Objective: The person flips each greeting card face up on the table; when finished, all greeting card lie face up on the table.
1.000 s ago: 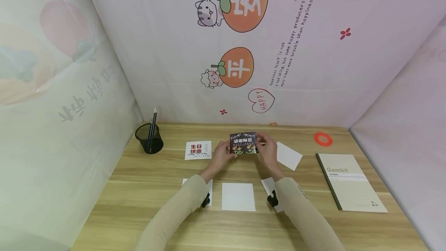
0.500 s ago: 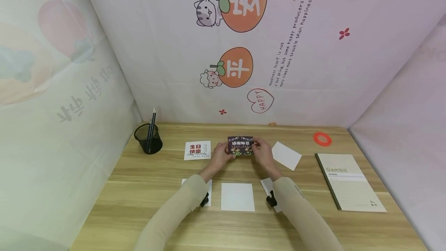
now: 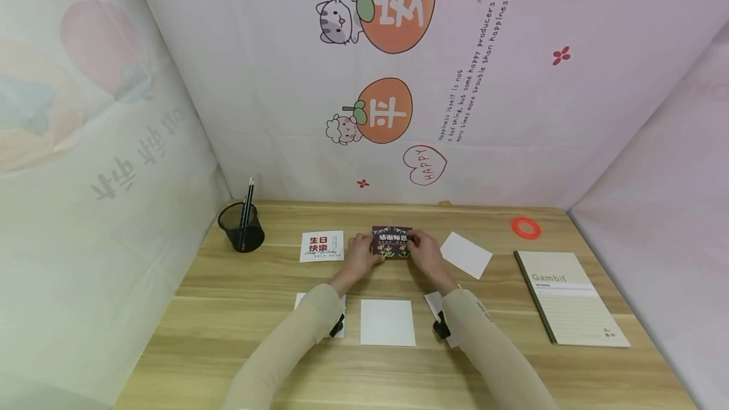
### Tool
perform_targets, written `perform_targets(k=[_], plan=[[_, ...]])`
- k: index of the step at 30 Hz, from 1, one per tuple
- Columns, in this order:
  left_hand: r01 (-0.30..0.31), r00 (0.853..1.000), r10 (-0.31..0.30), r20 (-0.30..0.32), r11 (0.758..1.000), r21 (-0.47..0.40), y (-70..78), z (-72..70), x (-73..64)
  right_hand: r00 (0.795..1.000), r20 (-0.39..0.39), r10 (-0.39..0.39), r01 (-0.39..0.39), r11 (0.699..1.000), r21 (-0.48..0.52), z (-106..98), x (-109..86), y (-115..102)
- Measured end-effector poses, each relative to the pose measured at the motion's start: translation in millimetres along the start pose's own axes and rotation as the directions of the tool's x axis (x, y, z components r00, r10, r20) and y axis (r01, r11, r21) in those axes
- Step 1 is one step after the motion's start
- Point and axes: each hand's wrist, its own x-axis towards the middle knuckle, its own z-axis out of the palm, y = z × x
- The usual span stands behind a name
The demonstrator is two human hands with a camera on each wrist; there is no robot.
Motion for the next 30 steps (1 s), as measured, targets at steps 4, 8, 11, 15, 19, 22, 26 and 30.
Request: perform_targets(k=[4,8,11,15,19,22,26,30], plan=[[-0.022,1.0,0.022,0.002,0.999,0.028,1.4,0.6,-0.1,1.0,0.014,-0.003,0.003,1.0,-0.018,0,-0.6,2],[-0.041,0.999,0.041,0.011,0.998,0.056,1.1,2.7,-0.4,1.0,0.015,-0.021,0.022,0.999,-0.037,0,-1.0,4],[-0.047,0.999,0.045,0.018,0.995,0.085,0.5,4.4,-1.2,0.999,0.018,-0.036,0.037,0.998,-0.059,0,-0.6,5],[-0.035,0.999,0.032,0.034,0.993,0.112,-0.1,5.9,-0.7,0.998,0.014,-0.061,0.062,0.994,-0.094,1,0.3,6],[-0.033,0.999,0.028,0.043,0.992,0.122,-0.2,4.7,-0.1,0.996,0.008,-0.088,0.089,0.989,-0.118,0,1.3,6],[-0.047,0.998,0.04,0.052,0.989,0.137,0.6,3.6,-0.3,0.996,0.023,-0.089,0.091,0.987,-0.13,-2,1.1,6],[-0.063,0.996,0.054,0.065,0.986,0.151,2.3,1.8,-1.2,0.996,0.048,-0.079,0.084,0.989,-0.123,-11,0.8,6],[-0.054,0.997,0.045,0.063,0.987,0.15,4.4,-0.4,-2.3,0.995,0.053,-0.088,0.093,0.99,-0.109,-21,1.0,7]])
